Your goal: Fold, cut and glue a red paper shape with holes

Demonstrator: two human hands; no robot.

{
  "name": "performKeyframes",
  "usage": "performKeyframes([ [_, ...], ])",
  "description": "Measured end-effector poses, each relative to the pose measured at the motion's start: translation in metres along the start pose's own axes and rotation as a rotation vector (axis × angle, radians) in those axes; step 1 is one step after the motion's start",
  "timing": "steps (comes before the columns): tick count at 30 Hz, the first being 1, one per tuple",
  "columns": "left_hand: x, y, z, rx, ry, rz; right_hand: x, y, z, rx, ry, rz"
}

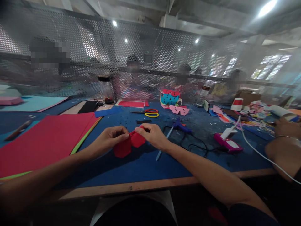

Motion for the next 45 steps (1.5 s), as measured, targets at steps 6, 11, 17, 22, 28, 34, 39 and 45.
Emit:
performKeyframes([
  [6,0.000,0.003,0.001,-0.004,-0.023,-0.026,-0.004,0.003,-0.001,-0.008,-0.035,0.040],
  [11,-0.007,0.010,0.002,-0.007,-0.087,0.036,-0.006,0.001,-0.002,0.013,-0.057,0.036],
  [17,-0.009,0.008,0.001,0.018,-0.094,0.105,-0.011,0.007,-0.002,-0.076,-0.142,0.067],
  [22,-0.008,-0.002,0.000,0.105,-0.070,0.291,-0.007,0.026,-0.011,-0.292,-0.202,-0.221],
  [28,-0.006,-0.003,-0.001,0.170,-0.056,0.408,0.003,0.031,-0.016,-0.359,-0.189,-0.463],
  [34,-0.006,-0.004,-0.001,0.157,-0.047,0.418,0.004,0.033,-0.017,-0.368,-0.195,-0.444],
  [39,-0.014,-0.011,0.000,0.145,-0.137,0.341,-0.008,0.028,-0.012,-0.320,-0.263,-0.361],
  [45,-0.017,-0.007,0.001,0.103,-0.151,0.237,-0.009,0.027,-0.011,-0.310,-0.255,-0.325],
])
Point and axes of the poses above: each hand's wrist, its own z-axis towards the middle knuckle, its own x-axis out of the palm, y = z × x, the point moved 8 cm from there along z, towards the middle knuckle, and after that the axes turned 12 degrees about x, right-handed, at the moved point
